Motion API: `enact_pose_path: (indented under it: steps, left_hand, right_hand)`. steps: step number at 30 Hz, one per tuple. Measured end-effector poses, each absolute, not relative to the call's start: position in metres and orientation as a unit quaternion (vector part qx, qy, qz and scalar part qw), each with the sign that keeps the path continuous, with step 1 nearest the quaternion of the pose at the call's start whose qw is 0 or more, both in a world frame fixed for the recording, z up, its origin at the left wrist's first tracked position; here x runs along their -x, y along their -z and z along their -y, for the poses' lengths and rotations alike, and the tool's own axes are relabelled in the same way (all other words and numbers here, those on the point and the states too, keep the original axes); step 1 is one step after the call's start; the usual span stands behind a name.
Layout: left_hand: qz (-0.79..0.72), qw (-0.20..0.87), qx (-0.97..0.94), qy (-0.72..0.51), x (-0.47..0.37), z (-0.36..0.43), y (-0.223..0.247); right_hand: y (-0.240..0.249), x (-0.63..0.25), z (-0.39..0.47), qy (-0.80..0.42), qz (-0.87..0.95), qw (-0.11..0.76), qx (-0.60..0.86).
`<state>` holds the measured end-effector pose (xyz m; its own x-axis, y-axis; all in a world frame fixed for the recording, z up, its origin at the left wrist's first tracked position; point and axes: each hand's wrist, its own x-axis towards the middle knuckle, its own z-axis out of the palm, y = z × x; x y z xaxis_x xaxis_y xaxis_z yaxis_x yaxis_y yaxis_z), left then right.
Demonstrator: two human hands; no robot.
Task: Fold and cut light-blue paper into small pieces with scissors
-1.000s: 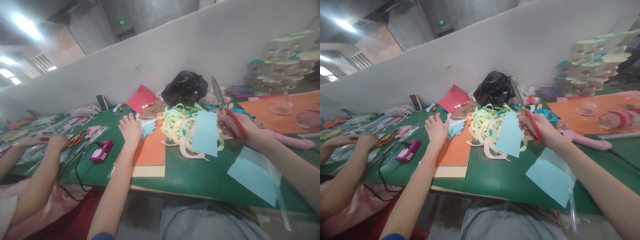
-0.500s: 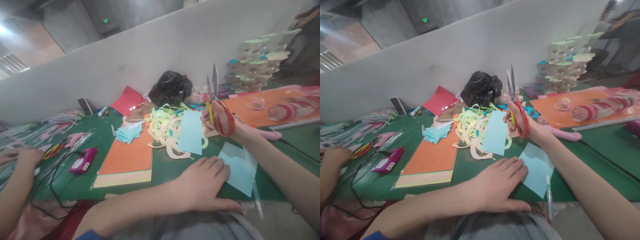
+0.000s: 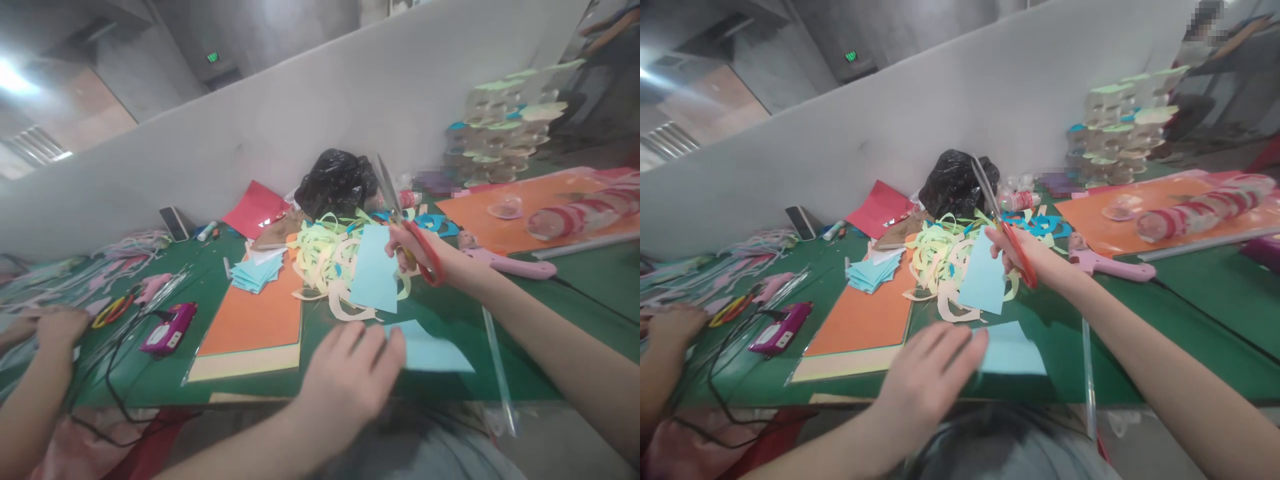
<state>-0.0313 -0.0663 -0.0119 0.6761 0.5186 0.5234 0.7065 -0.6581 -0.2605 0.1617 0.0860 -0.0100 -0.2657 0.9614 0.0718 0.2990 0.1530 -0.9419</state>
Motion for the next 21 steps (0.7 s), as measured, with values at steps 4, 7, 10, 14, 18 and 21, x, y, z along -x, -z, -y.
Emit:
enact_pose_path:
  steps: [4,7,10,14,18,21]
  left_hand:
    - [0.371,0.273,0.84,0.288,0.056,0.014,-0.019]
    - [0.393,0.271,0.803,0.357,0.066,-0.028,-0.027]
    - [0.377,0.305,0.787,0.381,0.066,-0.055,-0.023]
    - [0.387,0.301,0.785,0.378,0.061,-0.072,-0.005]
    - [0.375,0.28,0.816,0.339,0.061,-0.076,0.013]
    - [0.369,0.282,0.824,0.324,0.062,-0.078,0.021]
  right_hand:
    - [0.008,-0.164,-0.083,-0.468,0.671,0.376,0.435]
    - [0.011,-0.164,-0.084,-0.476,0.674,0.4,0.399]
    - [0.013,-0.163,-0.084,-0.476,0.662,0.426,0.391]
    - [0.015,-0.159,-0.084,-0.476,0.637,0.452,0.404]
    - [0.024,-0.151,-0.088,-0.469,0.617,0.499,0.387]
    - [0.034,-0.148,-0.094,-0.454,0.601,0.535,0.382]
